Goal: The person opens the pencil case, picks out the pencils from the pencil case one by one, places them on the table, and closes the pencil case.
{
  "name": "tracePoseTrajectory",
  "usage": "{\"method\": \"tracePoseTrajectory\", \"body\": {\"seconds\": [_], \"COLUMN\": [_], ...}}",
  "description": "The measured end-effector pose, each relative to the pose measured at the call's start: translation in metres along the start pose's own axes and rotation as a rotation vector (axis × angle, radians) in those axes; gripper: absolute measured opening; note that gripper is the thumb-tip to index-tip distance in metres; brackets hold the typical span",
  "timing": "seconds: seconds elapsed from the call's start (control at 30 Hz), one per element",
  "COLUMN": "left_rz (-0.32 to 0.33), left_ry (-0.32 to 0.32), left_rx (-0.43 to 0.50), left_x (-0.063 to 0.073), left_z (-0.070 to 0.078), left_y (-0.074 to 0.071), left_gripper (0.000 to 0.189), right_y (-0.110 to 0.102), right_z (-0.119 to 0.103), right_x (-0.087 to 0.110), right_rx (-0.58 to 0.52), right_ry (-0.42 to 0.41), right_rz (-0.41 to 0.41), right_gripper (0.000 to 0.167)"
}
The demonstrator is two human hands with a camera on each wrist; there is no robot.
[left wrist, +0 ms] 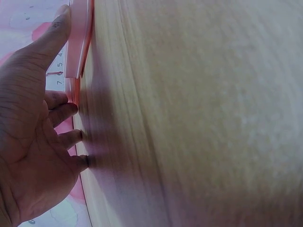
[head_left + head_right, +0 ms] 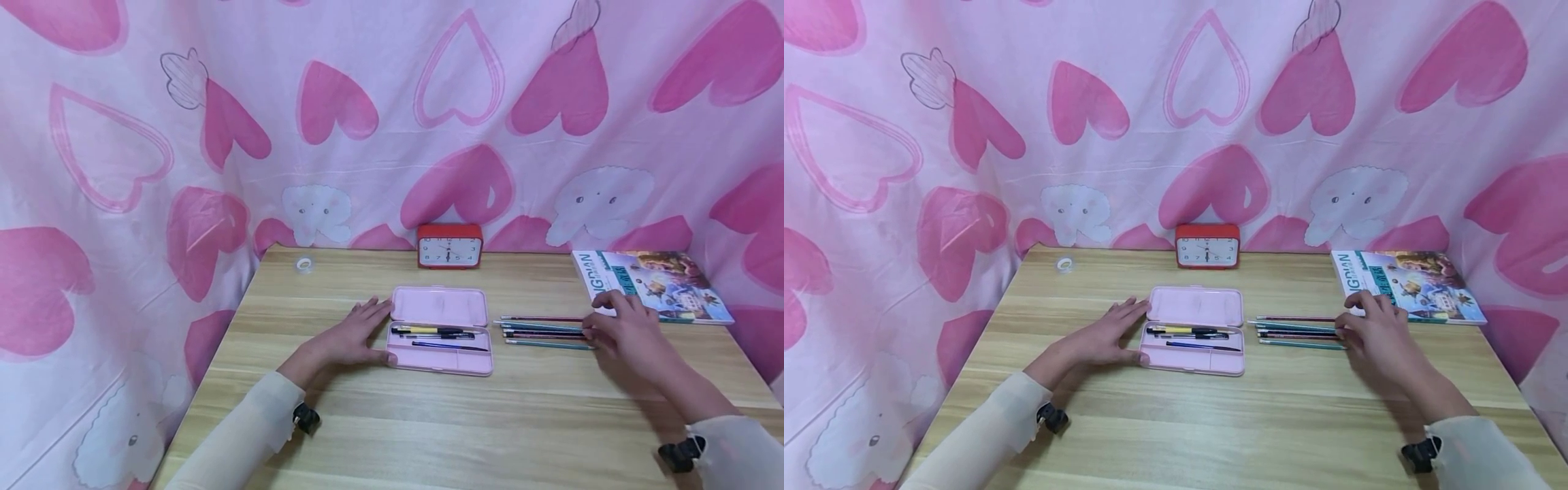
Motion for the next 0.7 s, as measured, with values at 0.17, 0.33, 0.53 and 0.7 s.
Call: {"method": "tracePoseTrajectory", "body": {"seconds": [0.17, 0.33, 0.53, 0.7], "left_rz": [0.002, 0.002, 0.011, 0.013], "left_ry": [0.009, 0.021, 0.020, 0.017], "left_rx": [0.011, 0.004, -0.002, -0.005], "left_x": [-0.001, -0.001, 0.000, -0.001], "left_z": [-0.001, -0.001, 0.000, -0.002], "left_y": [0.003, 0.004, 0.003, 0.002], "left_gripper": [0.121, 0.120, 0.120, 0.120], "right_y": [0.001, 0.005, 0.009, 0.009], "right_z": [0.007, 0.013, 0.018, 0.020], "right_x": [-0.004, -0.004, -0.005, -0.005], "right_rx": [0.002, 0.022, 0.024, 0.019], "right_ry": [0.042, 0.069, 0.076, 0.078], "right_rz": [-0.028, -0.044, -0.034, -0.026], "right_gripper": [0.031, 0.033, 0.032, 0.032]}}
Point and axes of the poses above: each hand's wrist, its own x-axis away from the middle knuckle, its own y-axis out of the palm, z = x × y, the point moved 2 cm from there along -x, towards the middle knuckle, and after that the axes turned 10 degrees about -z, right-handed, at the moved point
